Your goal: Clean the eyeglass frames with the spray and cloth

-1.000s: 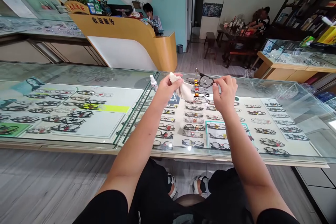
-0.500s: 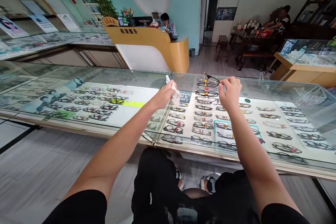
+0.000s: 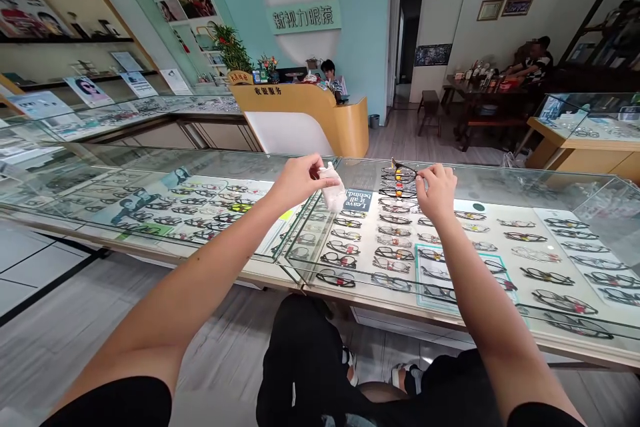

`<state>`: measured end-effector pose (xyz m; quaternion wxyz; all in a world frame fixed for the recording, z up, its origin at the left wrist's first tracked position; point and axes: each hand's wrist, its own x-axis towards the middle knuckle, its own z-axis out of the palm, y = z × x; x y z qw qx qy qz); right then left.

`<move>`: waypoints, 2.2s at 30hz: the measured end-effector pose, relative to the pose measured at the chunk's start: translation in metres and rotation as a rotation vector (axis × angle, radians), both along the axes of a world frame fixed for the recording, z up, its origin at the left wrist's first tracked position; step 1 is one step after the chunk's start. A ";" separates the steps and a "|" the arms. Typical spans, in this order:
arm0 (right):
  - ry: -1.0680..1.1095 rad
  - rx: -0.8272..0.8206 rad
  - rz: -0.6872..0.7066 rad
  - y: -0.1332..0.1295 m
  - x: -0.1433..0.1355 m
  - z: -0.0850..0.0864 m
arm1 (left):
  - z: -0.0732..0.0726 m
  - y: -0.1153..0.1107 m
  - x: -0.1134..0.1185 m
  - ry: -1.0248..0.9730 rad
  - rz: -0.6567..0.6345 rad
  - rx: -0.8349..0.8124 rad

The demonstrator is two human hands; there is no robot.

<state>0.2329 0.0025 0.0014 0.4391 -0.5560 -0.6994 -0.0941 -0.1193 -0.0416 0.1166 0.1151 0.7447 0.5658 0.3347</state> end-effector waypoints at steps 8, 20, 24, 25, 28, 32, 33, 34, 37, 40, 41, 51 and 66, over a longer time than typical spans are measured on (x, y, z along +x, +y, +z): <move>-0.014 -0.011 -0.008 -0.002 -0.001 0.001 | 0.002 0.007 -0.005 0.140 -0.059 0.047; 0.014 -0.020 0.008 -0.001 -0.003 0.002 | 0.008 0.014 -0.011 0.315 -0.012 0.028; 0.010 -0.031 0.014 -0.004 -0.004 0.004 | 0.012 0.011 -0.005 0.266 -0.029 -0.012; 0.008 -0.031 0.013 -0.004 -0.004 0.005 | 0.014 0.010 -0.004 0.263 -0.034 -0.016; 0.008 -0.029 0.012 -0.004 -0.004 0.004 | 0.026 0.006 -0.002 0.265 -0.040 0.029; 0.010 -0.019 0.018 -0.003 -0.003 0.003 | 0.045 0.008 -0.010 0.150 -0.038 0.021; 0.008 -0.018 0.019 -0.002 -0.002 0.002 | 0.047 0.011 -0.015 0.096 -0.047 -0.035; 0.007 -0.018 0.018 -0.002 -0.002 0.002 | 0.048 0.013 -0.021 0.039 -0.060 -0.099; 0.005 -0.023 0.016 -0.002 -0.002 0.002 | 0.043 0.020 -0.038 -0.095 -0.071 -0.217; 0.001 -0.025 0.011 -0.003 -0.002 0.003 | 0.033 0.021 -0.045 -0.116 -0.031 -0.197; 0.000 -0.024 0.010 -0.003 -0.002 0.003 | 0.029 0.019 -0.044 -0.102 -0.025 -0.184; -0.007 -0.019 0.001 -0.001 0.000 0.001 | 0.033 0.000 -0.009 -0.166 -0.090 -0.103; -0.030 -0.035 0.047 -0.002 -0.005 -0.002 | -0.083 -0.011 -0.099 0.229 0.401 -0.268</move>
